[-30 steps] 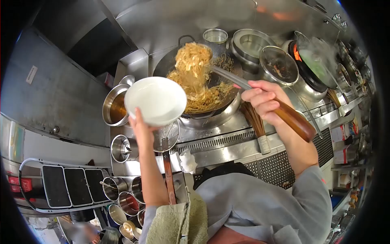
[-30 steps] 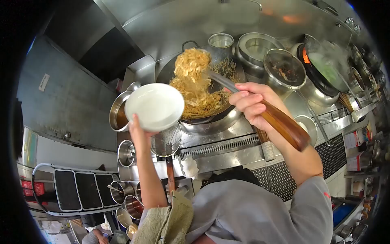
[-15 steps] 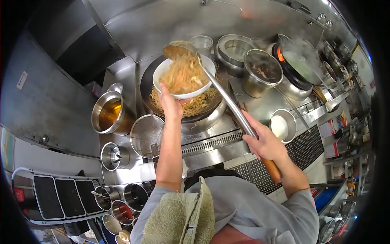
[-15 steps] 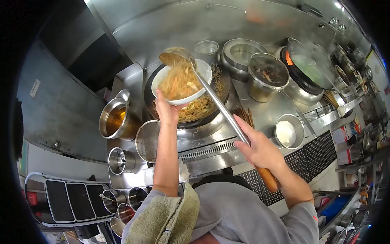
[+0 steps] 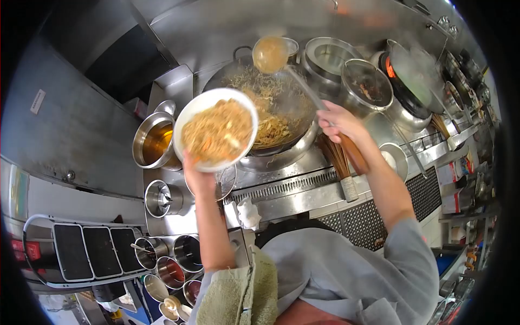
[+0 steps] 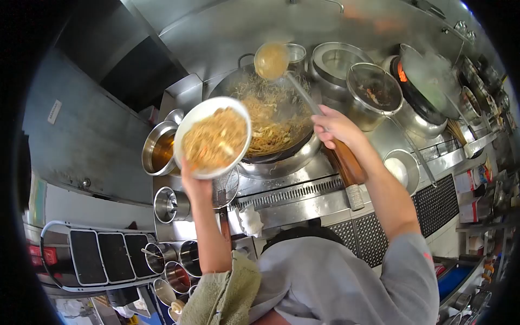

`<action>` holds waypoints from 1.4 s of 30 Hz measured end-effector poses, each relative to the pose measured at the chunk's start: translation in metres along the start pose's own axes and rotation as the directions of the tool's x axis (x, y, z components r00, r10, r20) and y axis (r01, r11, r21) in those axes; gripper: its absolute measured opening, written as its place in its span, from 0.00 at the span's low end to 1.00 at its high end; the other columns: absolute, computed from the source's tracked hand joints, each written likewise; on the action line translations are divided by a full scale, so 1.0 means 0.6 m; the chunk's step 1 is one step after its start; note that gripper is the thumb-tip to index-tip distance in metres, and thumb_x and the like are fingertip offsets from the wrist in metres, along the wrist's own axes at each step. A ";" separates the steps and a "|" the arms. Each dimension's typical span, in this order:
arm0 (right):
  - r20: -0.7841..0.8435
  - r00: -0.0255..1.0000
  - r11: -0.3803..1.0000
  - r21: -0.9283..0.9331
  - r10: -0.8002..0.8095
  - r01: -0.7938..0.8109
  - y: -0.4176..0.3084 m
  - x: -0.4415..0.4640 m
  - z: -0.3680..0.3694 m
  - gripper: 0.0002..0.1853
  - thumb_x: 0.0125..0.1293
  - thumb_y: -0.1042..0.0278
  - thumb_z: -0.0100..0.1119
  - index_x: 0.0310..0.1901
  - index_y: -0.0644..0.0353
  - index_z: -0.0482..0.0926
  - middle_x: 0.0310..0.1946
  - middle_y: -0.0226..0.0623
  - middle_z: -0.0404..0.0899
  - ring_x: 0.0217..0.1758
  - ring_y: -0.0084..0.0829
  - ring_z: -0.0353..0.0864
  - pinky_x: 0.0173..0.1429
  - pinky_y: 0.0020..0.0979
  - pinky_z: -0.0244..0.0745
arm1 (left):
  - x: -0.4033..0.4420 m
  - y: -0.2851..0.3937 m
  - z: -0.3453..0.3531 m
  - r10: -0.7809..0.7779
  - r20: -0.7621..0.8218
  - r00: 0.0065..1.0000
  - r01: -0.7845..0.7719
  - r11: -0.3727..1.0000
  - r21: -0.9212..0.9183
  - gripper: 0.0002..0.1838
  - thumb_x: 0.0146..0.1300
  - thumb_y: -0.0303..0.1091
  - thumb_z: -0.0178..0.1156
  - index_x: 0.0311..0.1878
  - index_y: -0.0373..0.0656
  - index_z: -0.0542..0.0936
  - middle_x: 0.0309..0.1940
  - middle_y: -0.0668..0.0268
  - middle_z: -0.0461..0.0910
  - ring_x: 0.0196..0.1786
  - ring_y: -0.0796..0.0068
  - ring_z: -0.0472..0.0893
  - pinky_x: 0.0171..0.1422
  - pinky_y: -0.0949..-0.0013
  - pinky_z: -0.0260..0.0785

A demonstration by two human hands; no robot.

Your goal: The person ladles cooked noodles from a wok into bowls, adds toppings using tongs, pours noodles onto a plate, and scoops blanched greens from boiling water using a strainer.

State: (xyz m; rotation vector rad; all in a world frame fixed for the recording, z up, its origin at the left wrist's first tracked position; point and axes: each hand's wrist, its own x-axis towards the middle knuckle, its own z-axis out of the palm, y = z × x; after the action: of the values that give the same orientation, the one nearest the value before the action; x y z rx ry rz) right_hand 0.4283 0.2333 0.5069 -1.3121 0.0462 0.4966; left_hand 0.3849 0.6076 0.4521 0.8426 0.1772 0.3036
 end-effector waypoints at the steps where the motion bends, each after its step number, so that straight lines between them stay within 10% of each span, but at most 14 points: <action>1: 0.016 0.999 0.965 -0.260 -0.040 0.043 0.012 0.049 -0.012 0.23 0.70 0.66 0.48 0.65 0.57 0.62 0.25 0.29 0.68 0.13 0.18 0.63 0.12 0.24 0.61 | -0.031 0.025 -0.017 -0.001 -0.035 0.999 0.001 1.000 0.007 0.29 0.71 0.48 0.48 0.67 0.38 0.64 0.62 0.55 0.69 0.64 0.59 0.70 0.67 0.51 0.64; 6: -0.012 0.999 0.412 -0.911 -0.036 0.004 0.046 0.109 0.043 0.35 0.66 0.67 0.52 0.72 0.59 0.50 0.38 0.55 0.78 0.23 0.42 0.79 0.31 0.40 0.77 | -0.163 0.100 -0.127 0.065 -0.213 0.975 -0.043 0.993 0.107 0.29 0.71 0.47 0.46 0.68 0.36 0.61 0.64 0.53 0.68 0.64 0.56 0.70 0.68 0.51 0.63; 9: 0.093 0.992 0.080 -0.993 0.086 0.086 0.033 0.034 0.031 0.36 0.65 0.67 0.51 0.73 0.54 0.50 0.40 0.57 0.78 0.35 0.47 0.81 0.43 0.45 0.77 | -0.227 0.115 -0.159 0.088 -0.285 0.955 -0.050 0.989 0.138 0.30 0.72 0.47 0.44 0.69 0.36 0.60 0.64 0.52 0.67 0.65 0.54 0.69 0.68 0.50 0.62; 13: 0.084 0.996 0.048 -0.995 -0.010 0.085 -0.025 -0.044 -0.033 0.35 0.66 0.66 0.51 0.73 0.49 0.51 0.40 0.57 0.78 0.40 0.50 0.80 0.48 0.46 0.75 | -0.261 0.111 -0.188 0.116 -0.324 0.939 -0.083 0.990 0.113 0.30 0.72 0.48 0.43 0.70 0.36 0.58 0.65 0.52 0.65 0.66 0.53 0.68 0.69 0.49 0.60; 17: 0.001 0.996 0.133 -0.991 -0.088 0.013 -0.045 0.000 -0.040 0.36 0.66 0.67 0.51 0.73 0.52 0.50 0.27 0.45 0.78 0.18 0.37 0.76 0.25 0.37 0.74 | -0.246 0.100 -0.180 0.094 -0.310 0.946 -0.058 0.991 0.124 0.30 0.72 0.47 0.43 0.69 0.36 0.59 0.64 0.53 0.66 0.65 0.55 0.69 0.68 0.51 0.60; 21: -0.107 0.952 0.530 -0.810 0.287 -0.250 -0.036 -0.020 0.035 0.33 0.68 0.70 0.46 0.73 0.52 0.48 0.21 0.29 0.67 0.12 0.20 0.64 0.13 0.26 0.67 | -0.228 0.086 -0.175 0.091 -0.360 0.929 -0.031 0.985 0.170 0.30 0.73 0.48 0.43 0.69 0.35 0.60 0.64 0.53 0.67 0.64 0.55 0.70 0.68 0.52 0.61; 25: 0.241 0.838 0.870 -0.072 0.490 -0.488 0.019 -0.009 0.054 0.19 0.71 0.67 0.44 0.62 0.57 0.59 0.21 0.25 0.63 0.12 0.13 0.63 0.10 0.19 0.62 | -0.214 0.082 -0.174 0.120 -0.330 0.936 -0.077 0.987 0.141 0.28 0.73 0.47 0.43 0.68 0.35 0.61 0.63 0.53 0.67 0.64 0.56 0.70 0.67 0.52 0.62; 27: 0.359 0.823 0.824 0.203 0.440 -0.529 0.051 0.005 0.053 0.13 0.72 0.65 0.45 0.54 0.59 0.64 0.18 0.23 0.61 0.12 0.12 0.64 0.10 0.18 0.61 | -0.211 0.087 -0.174 0.095 -0.361 0.928 -0.045 0.988 0.145 0.28 0.73 0.47 0.44 0.67 0.35 0.61 0.63 0.53 0.68 0.64 0.56 0.70 0.67 0.52 0.62; 29: 0.519 0.782 0.349 0.703 0.345 -0.620 0.073 -0.001 0.072 0.11 0.72 0.68 0.45 0.50 0.66 0.63 0.21 0.25 0.61 0.13 0.11 0.64 0.09 0.15 0.61 | -0.207 0.095 -0.164 0.082 -0.332 0.940 -0.040 0.991 0.131 0.28 0.73 0.47 0.44 0.67 0.35 0.61 0.63 0.53 0.68 0.64 0.56 0.70 0.67 0.52 0.62; 35: 0.545 0.821 0.218 0.792 0.170 -0.570 0.046 -0.014 0.077 0.08 0.72 0.71 0.42 0.45 0.69 0.62 0.27 0.29 0.62 0.16 0.12 0.66 0.12 0.15 0.64 | -0.148 0.099 -0.128 0.076 -0.207 0.975 -0.046 0.989 0.143 0.29 0.72 0.48 0.46 0.67 0.36 0.62 0.63 0.54 0.68 0.64 0.56 0.70 0.67 0.51 0.64; 42: 0.495 0.854 0.462 0.727 0.160 -0.508 -0.096 -0.080 0.079 0.10 0.73 0.69 0.41 0.32 0.60 0.60 0.25 0.28 0.62 0.15 0.11 0.64 0.11 0.16 0.64 | -0.010 0.032 -0.038 0.035 -0.108 0.993 -0.017 0.985 0.171 0.26 0.73 0.46 0.46 0.67 0.40 0.61 0.62 0.56 0.67 0.64 0.58 0.71 0.65 0.50 0.67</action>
State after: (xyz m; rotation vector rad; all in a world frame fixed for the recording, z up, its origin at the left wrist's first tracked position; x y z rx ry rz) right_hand 0.3955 0.2525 0.5870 -0.1940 0.2266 0.9218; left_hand 0.3695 0.6338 0.4522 0.9980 0.2993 0.3639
